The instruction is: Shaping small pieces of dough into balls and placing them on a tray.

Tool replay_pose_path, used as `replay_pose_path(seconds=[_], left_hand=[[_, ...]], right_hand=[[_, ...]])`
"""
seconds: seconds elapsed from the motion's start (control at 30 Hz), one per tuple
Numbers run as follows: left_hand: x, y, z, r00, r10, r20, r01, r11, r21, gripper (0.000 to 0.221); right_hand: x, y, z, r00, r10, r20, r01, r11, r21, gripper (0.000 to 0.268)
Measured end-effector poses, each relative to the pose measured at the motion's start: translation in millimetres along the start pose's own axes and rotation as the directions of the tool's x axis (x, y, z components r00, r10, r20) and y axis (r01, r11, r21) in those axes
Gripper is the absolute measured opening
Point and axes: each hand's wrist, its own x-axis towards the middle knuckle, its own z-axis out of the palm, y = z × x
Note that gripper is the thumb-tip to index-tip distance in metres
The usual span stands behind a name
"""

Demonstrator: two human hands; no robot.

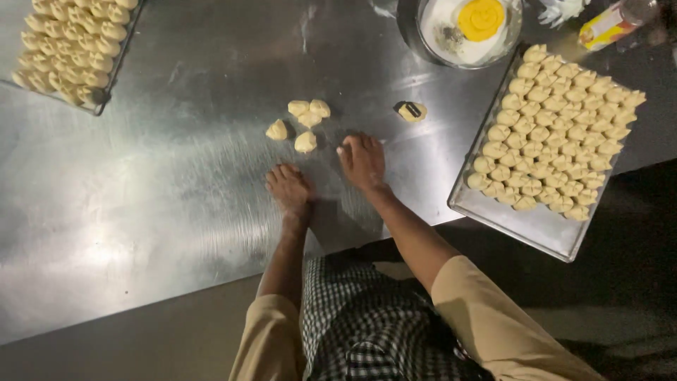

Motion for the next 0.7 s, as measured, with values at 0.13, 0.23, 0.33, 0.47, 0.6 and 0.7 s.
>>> replay_pose_path(seconds=[0.13, 0.23, 0.33, 0.47, 0.6, 0.7], left_hand=[[-78, -33, -15, 0.977, 0.21, 0.034, -0.213, 0.971, 0.105, 0.028], [-97, -53, -77, 0.954, 0.214, 0.21, -0.242, 0.963, 0.118, 0.04], [-75, -97, -79, 0.922, 0.1, 0.375, -0.157, 0.98, 0.125, 0.039], [-8, -122, -25, 0.975, 0.181, 0.128, -0.206, 0.953, 0.222, 0.038], [54, -81, -6, 0.99, 0.142, 0.014, -0.142, 0.975, 0.17, 0.034], [59, -48, -13, 0.985, -0.052, 0.167, 0.031, 0.991, 0.13, 0.023]], right_hand=[[-69, -3, -28, 0.948, -0.102, 0.3, 0.042, 0.978, 0.202, 0.024], [-112, 39, -60, 0.81, -0.217, 0.545, 0.134, 0.973, 0.189, 0.029], [-110, 84, -66, 0.752, -0.247, 0.611, 0.212, 0.969, 0.131, 0.032], [-37, 80, -44, 0.853, -0.104, 0.512, 0.111, 0.994, 0.016, 0.025], [27, 59, 2, 0.94, -0.074, 0.332, 0.069, 0.997, 0.027, 0.017], [41, 37, 32, 0.99, -0.062, 0.125, 0.057, 0.997, 0.044, 0.014]])
